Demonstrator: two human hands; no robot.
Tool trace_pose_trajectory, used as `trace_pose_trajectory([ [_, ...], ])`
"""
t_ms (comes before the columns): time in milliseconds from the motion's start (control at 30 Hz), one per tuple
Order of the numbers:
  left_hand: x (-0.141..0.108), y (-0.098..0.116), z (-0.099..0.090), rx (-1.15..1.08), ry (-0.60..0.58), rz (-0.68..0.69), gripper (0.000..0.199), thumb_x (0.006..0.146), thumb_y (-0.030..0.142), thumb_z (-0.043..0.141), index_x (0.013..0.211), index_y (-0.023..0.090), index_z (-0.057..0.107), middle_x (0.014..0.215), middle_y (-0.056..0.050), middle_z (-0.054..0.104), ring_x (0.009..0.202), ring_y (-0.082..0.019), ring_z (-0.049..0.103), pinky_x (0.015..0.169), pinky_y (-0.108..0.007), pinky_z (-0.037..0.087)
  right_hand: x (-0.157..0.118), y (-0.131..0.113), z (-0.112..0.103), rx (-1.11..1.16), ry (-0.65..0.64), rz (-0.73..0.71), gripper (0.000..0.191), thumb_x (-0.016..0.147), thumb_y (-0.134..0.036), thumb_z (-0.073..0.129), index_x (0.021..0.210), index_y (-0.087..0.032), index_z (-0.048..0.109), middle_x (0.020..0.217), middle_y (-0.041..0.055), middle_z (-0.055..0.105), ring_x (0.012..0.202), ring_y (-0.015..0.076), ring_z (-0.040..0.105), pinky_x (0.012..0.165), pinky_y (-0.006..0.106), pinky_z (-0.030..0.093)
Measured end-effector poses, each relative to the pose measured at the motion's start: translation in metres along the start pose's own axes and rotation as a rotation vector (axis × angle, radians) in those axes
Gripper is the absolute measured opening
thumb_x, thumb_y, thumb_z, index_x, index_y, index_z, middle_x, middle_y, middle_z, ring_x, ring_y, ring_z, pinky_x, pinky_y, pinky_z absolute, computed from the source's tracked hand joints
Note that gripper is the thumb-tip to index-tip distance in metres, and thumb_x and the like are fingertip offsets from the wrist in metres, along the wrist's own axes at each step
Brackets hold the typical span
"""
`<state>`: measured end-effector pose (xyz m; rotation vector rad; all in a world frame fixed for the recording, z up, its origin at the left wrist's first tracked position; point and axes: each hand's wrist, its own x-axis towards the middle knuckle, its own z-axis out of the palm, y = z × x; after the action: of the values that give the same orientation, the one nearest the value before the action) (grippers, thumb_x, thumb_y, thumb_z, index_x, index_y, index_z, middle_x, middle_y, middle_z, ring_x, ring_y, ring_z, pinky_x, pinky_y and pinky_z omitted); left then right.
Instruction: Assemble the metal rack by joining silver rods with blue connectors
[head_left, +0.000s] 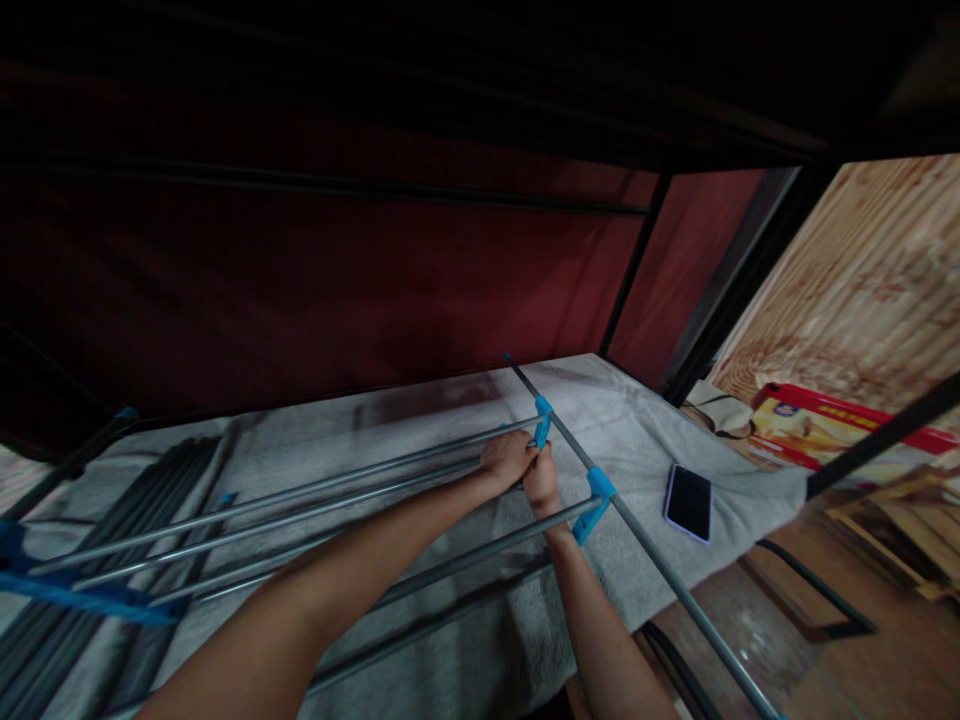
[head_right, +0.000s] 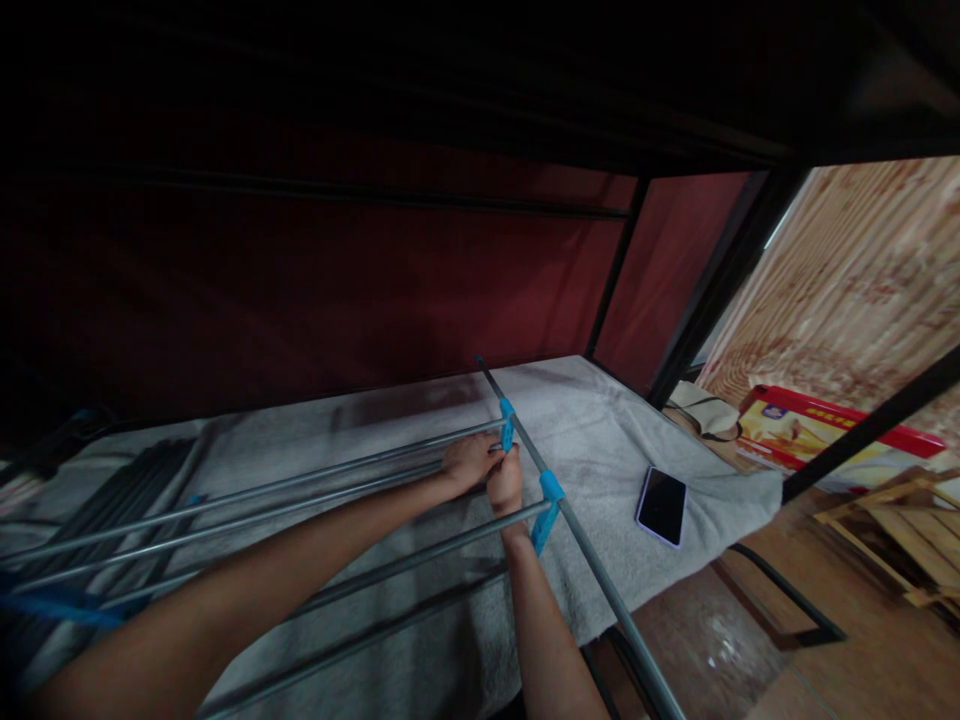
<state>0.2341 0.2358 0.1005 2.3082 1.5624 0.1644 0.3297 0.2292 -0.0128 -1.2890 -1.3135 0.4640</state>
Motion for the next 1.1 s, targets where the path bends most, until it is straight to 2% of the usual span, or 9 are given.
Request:
trace_pose_trajectory([
  [200, 0.0003, -0.0030, 0.0004, 0.004, -0.005, 0.018, 0.035, 0.097, 0.038, 0.046, 0.115, 0.023, 0.072, 0.120, -0.010, 0.074, 0.112, -0.027, 0.069, 0.090, -0.035, 0.052, -0.0012, -0.0045, 0.0011, -0.017, 0.052, 0.060, 0.012, 0.076, -0.025, 0.046, 0.087, -0.027, 0.041, 0.079, 0.0025, 0.056, 0.074, 0.0226, 0.054, 0.074, 0.037, 0.049],
  [400, 0.0003, -0.0028, -0.0014, 0.011, -0.024, 0.025, 0.034, 0.096, 0.035, 0.044, 0.112, 0.023, 0.072, 0.120, -0.010, 0.074, 0.112, -0.025, 0.068, 0.092, -0.034, 0.052, -0.0014, -0.0039, 0.0003, -0.017, 0.059, 0.058, 0.013, 0.077, -0.025, 0.046, 0.090, -0.026, 0.043, 0.082, 0.0029, 0.058, 0.079, 0.0225, 0.055, 0.076, 0.035, 0.047],
  [900, 0.0031, -0.0071, -0.0008, -0.009, -0.048, 0.057, 0.035, 0.095, 0.040, 0.046, 0.109, 0.023, 0.073, 0.117, -0.010, 0.074, 0.110, -0.025, 0.069, 0.091, -0.032, 0.052, -0.0037, 0.0017, 0.0025, -0.049, 0.068, 0.054, 0.014, 0.075, -0.023, 0.045, 0.089, -0.026, 0.043, 0.082, 0.0042, 0.058, 0.079, 0.0240, 0.056, 0.076, 0.036, 0.046],
  [1100, 0.0062, -0.0084, 0.0032, -0.026, -0.040, 0.065, 0.035, 0.096, 0.038, 0.045, 0.112, 0.021, 0.071, 0.119, -0.010, 0.074, 0.111, -0.025, 0.069, 0.092, -0.034, 0.052, -0.0048, 0.0037, 0.0022, -0.065, 0.049, 0.066, 0.016, 0.075, -0.024, 0.045, 0.090, -0.026, 0.041, 0.077, 0.0025, 0.056, 0.073, 0.0234, 0.055, 0.069, 0.035, 0.044],
])
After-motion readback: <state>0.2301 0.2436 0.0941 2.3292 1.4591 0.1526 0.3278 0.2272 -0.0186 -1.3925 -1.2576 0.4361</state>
